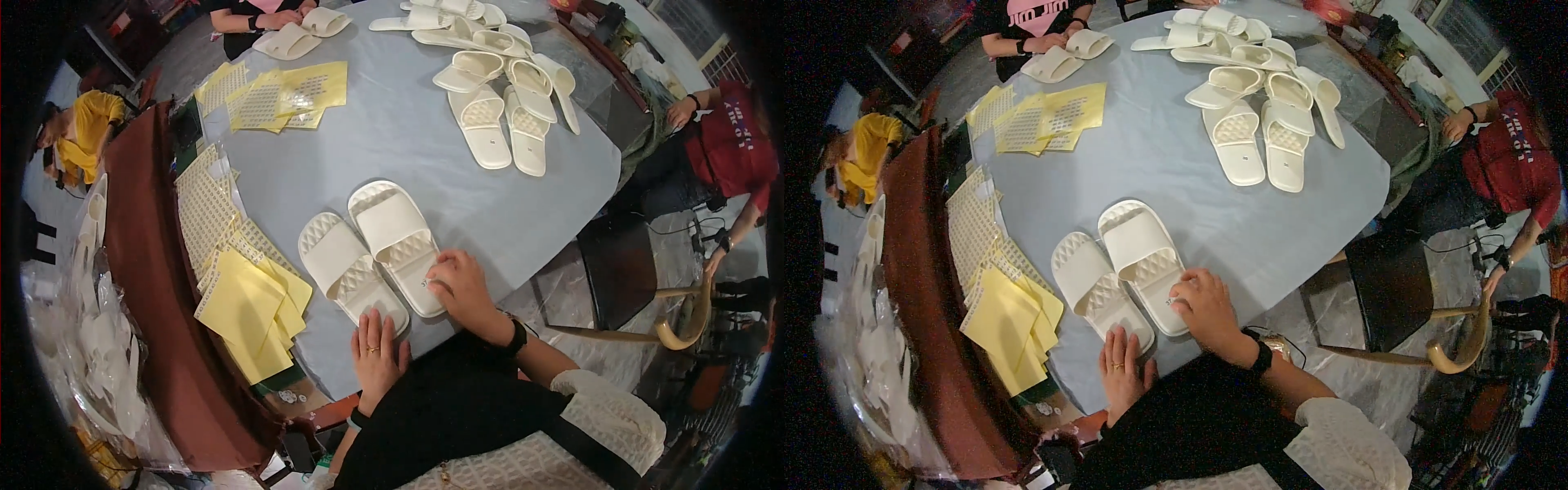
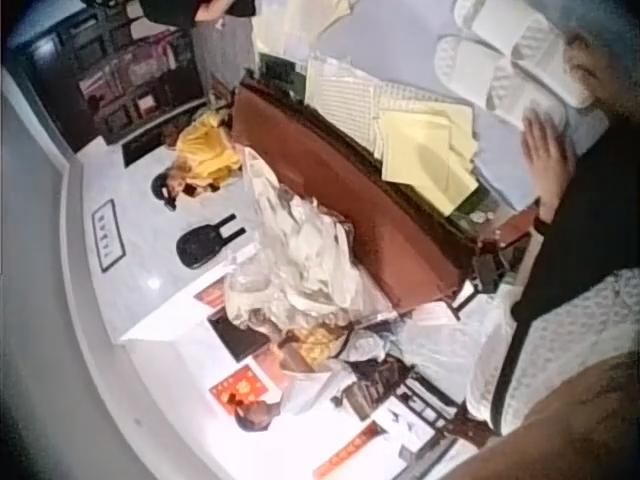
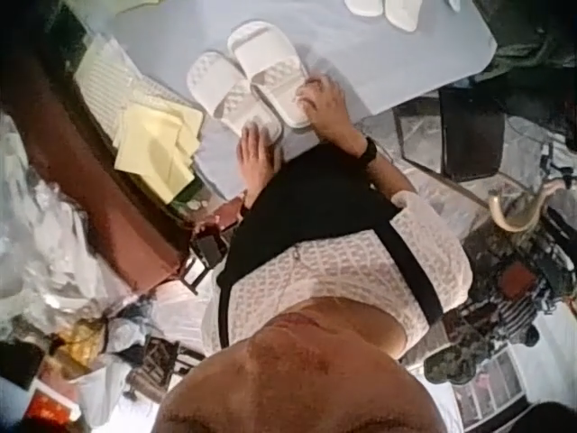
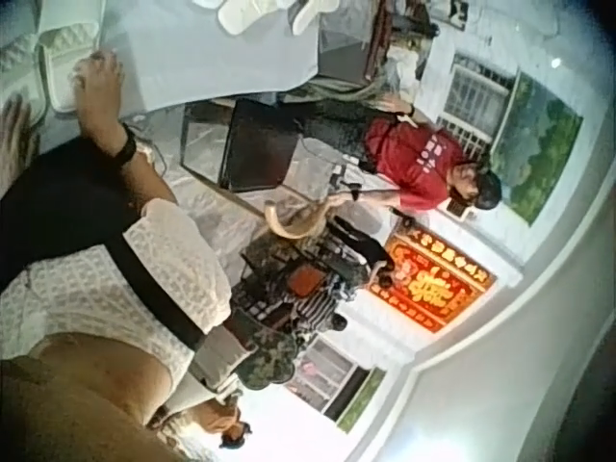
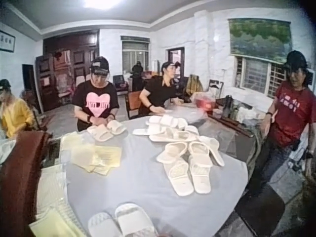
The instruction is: Applying size stickers to the insoles of white slippers.
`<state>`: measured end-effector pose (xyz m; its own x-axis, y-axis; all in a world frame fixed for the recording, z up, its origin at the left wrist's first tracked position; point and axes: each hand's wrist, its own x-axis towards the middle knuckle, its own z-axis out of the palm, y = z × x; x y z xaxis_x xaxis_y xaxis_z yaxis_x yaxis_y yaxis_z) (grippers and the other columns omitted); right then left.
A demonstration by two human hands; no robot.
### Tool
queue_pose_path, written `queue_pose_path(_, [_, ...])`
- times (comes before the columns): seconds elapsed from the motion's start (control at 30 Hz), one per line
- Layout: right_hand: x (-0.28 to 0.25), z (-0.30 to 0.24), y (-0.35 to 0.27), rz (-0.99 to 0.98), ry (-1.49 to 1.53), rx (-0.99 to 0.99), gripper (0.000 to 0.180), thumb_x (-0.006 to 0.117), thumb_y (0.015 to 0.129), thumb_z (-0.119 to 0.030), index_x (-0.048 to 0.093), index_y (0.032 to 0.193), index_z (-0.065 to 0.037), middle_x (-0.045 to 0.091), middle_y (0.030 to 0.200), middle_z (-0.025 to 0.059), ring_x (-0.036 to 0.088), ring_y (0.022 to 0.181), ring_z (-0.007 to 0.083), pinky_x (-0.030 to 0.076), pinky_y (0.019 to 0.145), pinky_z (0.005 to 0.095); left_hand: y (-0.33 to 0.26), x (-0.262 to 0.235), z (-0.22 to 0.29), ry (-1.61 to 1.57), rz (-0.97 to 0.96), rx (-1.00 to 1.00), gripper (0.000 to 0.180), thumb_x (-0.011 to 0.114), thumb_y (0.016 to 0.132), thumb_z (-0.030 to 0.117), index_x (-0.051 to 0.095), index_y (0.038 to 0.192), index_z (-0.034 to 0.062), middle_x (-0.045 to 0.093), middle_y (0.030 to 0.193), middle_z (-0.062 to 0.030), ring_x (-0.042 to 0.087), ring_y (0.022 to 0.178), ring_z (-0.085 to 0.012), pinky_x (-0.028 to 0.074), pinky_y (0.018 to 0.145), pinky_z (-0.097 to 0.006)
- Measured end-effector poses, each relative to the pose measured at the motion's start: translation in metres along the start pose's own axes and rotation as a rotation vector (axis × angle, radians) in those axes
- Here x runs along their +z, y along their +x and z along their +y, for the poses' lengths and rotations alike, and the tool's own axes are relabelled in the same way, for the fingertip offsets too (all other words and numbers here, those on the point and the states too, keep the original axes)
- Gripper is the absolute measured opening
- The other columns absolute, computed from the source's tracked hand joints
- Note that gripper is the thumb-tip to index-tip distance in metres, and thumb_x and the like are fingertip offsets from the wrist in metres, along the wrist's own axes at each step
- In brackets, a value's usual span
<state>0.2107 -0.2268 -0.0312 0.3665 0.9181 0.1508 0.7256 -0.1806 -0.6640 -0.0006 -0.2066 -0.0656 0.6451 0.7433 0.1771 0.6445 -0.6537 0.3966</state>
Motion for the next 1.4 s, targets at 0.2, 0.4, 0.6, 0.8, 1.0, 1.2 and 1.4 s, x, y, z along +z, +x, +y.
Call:
queue_pose_path(0.2, [0.006, -0.001, 0.012, -0.007, 0.004, -0.047, 0.007, 0.057, 0.08, -0.015, 0.057, 0.082, -0.008, 0.054, 0.084, 0.0105, 0.054, 0.078, 0.0305, 0.043, 0.068, 0.0405, 0.004, 0.003, 0.0, 0.021, 0.014, 0.03, 0.054, 0.063, 0.078, 0.024, 0.046, 0.126, 0.0069, 0.037, 0.139, -0.0166, 0.034, 0.129, -0.0349, 0.029, 0.102, -0.048])
queue_pose_path(0.4, [0.008, 0.004, 0.012, -0.11, -0.092, -0.078, 0.011, 0.053, 0.083, -0.016, 0.053, 0.087, -0.006, 0.052, 0.087, 0.0119, 0.055, 0.08, 0.0311, 0.044, 0.067, 0.0417, 0.004, 0.007, -0.002, 0.042, 0.014, 0.04, 0.057, 0.063, 0.077, 0.027, 0.044, 0.127, 0.0073, 0.039, 0.138, -0.018, 0.036, 0.127, -0.0361, 0.03, 0.101, -0.049])
queue_pose_path(0.6, [0.022, 0.005, 0.007, -0.062, -0.205, -0.116, 0.011, 0.053, 0.078, -0.011, 0.049, 0.085, -0.003, 0.05, 0.088, 0.0127, 0.055, 0.08, 0.032, 0.044, 0.063, 0.0412, 0.001, 0.014, 0.0, 0.061, 0.098, 0.137, 0.051, 0.056, 0.085, 0.03, 0.046, 0.128, 0.0034, 0.042, 0.134, -0.0216, 0.04, 0.125, -0.0382, 0.035, 0.098, -0.048])
queue_pose_path(0.8, [0.026, 0.008, 0.006, -0.033, -0.294, -0.2, 0.019, 0.057, 0.072, -0.011, 0.048, 0.086, -0.002, 0.048, 0.09, 0.0141, 0.053, 0.08, 0.0313, 0.044, 0.064, 0.0402, -0.006, 0.037, -0.017, 0.068, 0.254, 0.162, 0.052, 0.058, 0.083, 0.032, 0.048, 0.127, 0.0052, 0.046, 0.13, -0.0215, 0.043, 0.122, -0.0384, 0.037, 0.096, -0.048])
queue_pose_path(1.0, [0.041, 0.034, 0.004, 0.078, -0.195, -0.4, 0.022, 0.058, 0.07, -0.012, 0.046, 0.085, -0.002, 0.048, 0.093, 0.0125, 0.049, 0.09, 0.0308, 0.043, 0.067, 0.0402, -0.008, 0.043, -0.025, 0.085, 0.214, 0.149, 0.053, 0.055, 0.084, 0.033, 0.046, 0.13, 0.0066, 0.043, 0.134, -0.0202, 0.041, 0.124, -0.0384, 0.035, 0.096, -0.049])
queue_pose_path(1.2, [0.023, 0.025, 0.011, -0.216, -0.187, -0.209, 0.017, 0.054, 0.076, -0.014, 0.047, 0.087, -0.002, 0.048, 0.094, 0.0134, 0.049, 0.089, 0.0302, 0.042, 0.07, 0.04, -0.008, 0.04, -0.027, 0.04, 0.2, 0.156, 0.052, 0.053, 0.085, 0.031, 0.045, 0.13, 0.0061, 0.043, 0.134, -0.0209, 0.04, 0.124, -0.0391, 0.035, 0.096, -0.05])
queue_pose_path(1.4, [0.01, 0.03, 0.011, -0.164, -0.036, -0.376, 0.013, 0.051, 0.081, -0.014, 0.047, 0.086, -0.003, 0.047, 0.091, 0.0154, 0.048, 0.088, 0.0316, 0.041, 0.07, 0.0407, -0.002, 0.029, -0.012, 0.03, 0.233, 0.143, 0.053, 0.059, 0.083, 0.028, 0.047, 0.128, 0.0033, 0.046, 0.13, -0.0226, 0.042, 0.122, -0.0402, 0.036, 0.096, -0.05])
